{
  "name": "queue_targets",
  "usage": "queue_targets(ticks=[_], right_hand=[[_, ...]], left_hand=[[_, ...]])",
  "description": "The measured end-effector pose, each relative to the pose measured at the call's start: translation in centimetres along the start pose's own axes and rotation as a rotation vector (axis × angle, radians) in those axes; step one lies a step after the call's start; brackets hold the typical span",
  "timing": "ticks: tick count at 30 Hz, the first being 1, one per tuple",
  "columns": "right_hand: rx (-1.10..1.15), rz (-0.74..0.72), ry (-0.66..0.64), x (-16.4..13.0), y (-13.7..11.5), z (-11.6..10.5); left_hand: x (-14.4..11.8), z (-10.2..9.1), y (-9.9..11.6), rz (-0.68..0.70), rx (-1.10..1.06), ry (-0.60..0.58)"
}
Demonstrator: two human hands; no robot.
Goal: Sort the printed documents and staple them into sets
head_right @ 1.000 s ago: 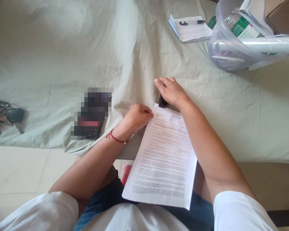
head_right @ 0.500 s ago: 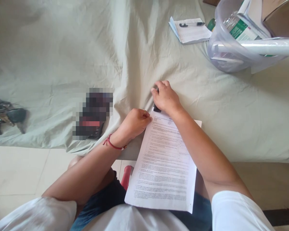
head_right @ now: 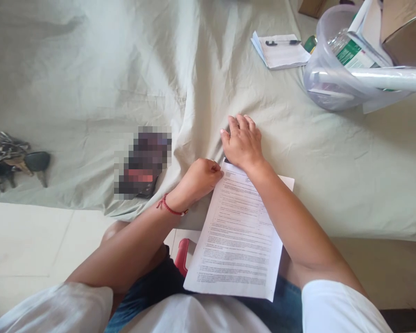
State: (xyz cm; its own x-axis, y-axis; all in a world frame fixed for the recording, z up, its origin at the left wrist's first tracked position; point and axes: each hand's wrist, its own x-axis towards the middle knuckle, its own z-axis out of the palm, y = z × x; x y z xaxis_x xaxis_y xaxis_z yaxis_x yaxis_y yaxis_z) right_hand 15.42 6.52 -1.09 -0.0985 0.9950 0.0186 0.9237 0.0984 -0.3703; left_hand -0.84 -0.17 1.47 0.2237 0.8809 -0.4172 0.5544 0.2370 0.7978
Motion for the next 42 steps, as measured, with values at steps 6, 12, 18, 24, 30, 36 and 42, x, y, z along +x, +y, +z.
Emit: queue_targets(ticks=[6, 12, 18, 24, 30, 36, 42], right_hand=[[0.001, 0.005, 0.012, -0.2, -0.1, 0.2], [-0.017, 0.025, 0.003, -0.4, -0.3, 0.1], [-0.085, 0.037, 0.016, -0.7, -0.2, 0.6], [-0.04, -0.005, 0.087, -0.3, 0.2, 1.2], [0.0, -0.058, 0.054, 1.0, 0.9, 0.3], [0.015, -0.04, -0.025, 2.8, 0.6, -0.9], [0.444, 0.1, 0.18, 1.7, 4.2, -6.3]], left_hand=[[-0.1, 0.0, 0.0, 0.005, -0.012, 0.0], [-0.3, 0.1, 0.0, 0.019, -0.032, -0.002], [-0.3, 0.0, 0.1, 0.018, -0.006, -0.009], [-0.3, -0.1, 0.3, 0.008, 0.032, -0.031], [-0.2, -0.2, 0.0, 0.028, 0.055, -0.057], [-0.3, -0.7, 0.2, 0.079, 0.089, -0.177], [-0.9, -2.9, 0.2, 0.226, -0.074, -0.391]])
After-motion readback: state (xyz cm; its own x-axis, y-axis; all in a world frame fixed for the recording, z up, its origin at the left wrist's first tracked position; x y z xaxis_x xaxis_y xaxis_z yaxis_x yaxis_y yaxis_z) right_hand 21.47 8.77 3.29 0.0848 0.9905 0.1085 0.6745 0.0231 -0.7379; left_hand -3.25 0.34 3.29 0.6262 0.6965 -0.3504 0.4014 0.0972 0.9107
